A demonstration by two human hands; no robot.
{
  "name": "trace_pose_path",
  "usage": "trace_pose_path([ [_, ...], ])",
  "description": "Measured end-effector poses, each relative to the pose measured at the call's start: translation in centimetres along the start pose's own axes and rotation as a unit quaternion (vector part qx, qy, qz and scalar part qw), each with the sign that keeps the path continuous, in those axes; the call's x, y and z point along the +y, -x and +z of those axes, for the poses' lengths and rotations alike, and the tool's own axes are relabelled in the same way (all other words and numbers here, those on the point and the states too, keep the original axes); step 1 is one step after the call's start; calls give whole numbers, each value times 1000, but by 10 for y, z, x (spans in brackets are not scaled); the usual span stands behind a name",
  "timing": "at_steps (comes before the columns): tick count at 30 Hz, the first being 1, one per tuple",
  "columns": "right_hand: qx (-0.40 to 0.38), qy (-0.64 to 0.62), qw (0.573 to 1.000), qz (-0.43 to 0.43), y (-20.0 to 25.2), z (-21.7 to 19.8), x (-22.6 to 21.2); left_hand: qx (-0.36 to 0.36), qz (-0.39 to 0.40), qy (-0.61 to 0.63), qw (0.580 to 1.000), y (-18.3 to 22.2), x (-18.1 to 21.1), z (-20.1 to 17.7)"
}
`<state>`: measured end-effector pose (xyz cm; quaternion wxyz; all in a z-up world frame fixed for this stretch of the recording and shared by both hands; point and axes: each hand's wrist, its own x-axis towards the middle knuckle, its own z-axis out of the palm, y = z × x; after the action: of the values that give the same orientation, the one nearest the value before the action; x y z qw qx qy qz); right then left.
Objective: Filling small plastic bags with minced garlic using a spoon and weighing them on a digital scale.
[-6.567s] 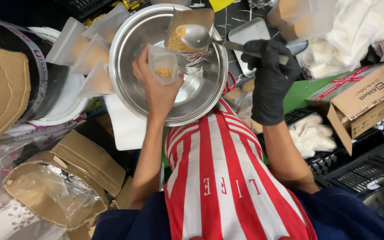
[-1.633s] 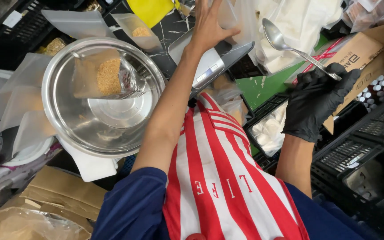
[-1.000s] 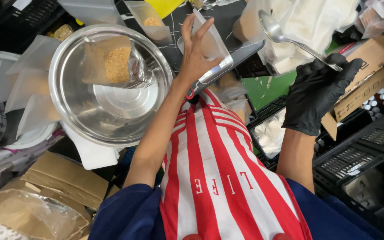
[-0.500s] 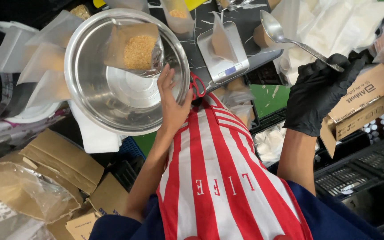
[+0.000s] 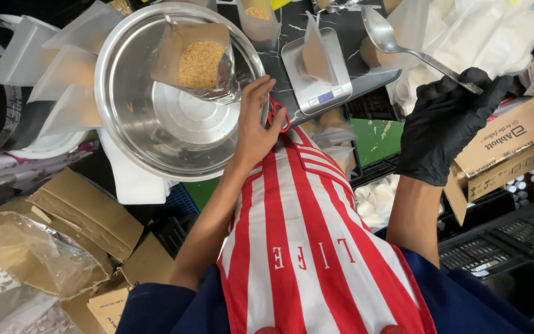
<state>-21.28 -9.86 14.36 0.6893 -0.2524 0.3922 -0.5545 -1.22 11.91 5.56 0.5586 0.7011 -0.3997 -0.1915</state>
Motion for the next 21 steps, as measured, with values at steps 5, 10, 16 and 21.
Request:
trace_pose_path([
  [5, 36, -29, 999, -27, -5, -20, -8, -27, 2, -5, 1000, -24, -7, 23],
  [10, 47, -33, 998, -35, -9, -38, -15, -53, -2, 5, 999, -42, -6, 40],
  [16, 36, -32, 998, -44, -13, -54, -21, -17, -116, -6, 993, -77, -1, 60],
  [21, 41, -13, 998, -46, -12, -57, -26, -130, -178, -142, 965, -123, 14, 77],
])
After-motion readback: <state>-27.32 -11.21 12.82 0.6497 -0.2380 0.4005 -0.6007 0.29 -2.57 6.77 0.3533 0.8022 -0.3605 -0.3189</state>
